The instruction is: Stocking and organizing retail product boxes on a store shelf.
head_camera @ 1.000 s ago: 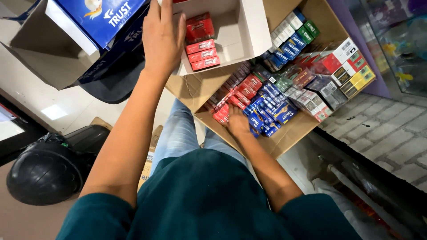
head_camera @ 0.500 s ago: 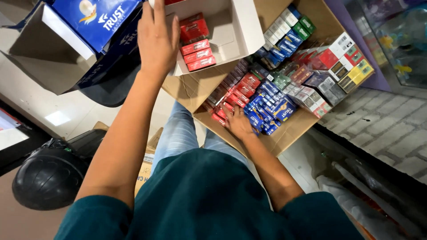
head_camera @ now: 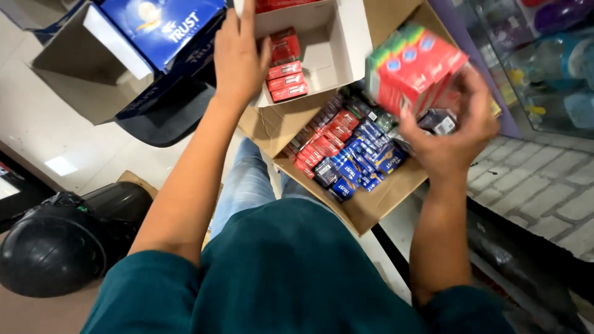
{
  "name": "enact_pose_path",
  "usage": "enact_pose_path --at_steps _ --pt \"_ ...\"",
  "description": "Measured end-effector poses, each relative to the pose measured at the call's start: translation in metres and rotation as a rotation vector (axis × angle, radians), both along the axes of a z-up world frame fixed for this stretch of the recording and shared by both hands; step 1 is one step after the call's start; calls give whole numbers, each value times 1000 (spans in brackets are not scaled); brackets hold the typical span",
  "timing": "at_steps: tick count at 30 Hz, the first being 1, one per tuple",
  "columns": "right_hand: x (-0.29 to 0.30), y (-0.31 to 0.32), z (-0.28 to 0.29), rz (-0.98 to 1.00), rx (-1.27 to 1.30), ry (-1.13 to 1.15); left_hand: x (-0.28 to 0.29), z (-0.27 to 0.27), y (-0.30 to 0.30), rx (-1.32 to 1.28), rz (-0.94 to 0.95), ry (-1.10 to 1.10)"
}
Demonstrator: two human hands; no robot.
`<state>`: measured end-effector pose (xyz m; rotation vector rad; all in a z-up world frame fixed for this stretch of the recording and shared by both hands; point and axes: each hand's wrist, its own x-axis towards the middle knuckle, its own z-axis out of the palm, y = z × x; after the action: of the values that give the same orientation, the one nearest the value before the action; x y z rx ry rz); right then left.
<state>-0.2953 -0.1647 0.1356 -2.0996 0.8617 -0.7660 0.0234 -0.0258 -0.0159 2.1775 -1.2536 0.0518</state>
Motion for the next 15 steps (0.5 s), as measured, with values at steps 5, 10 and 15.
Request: enact_pose_path --at_steps 5,10,15 --pt "84 -2 26 188 -424 85 -1 27 -3 76 13 5" --pt "132 0 -20 472 -752 323 -11 42 -11 142 90 39" --pt "149 3 -43 448 -704 526 -23 50 -5 71 174 -94"
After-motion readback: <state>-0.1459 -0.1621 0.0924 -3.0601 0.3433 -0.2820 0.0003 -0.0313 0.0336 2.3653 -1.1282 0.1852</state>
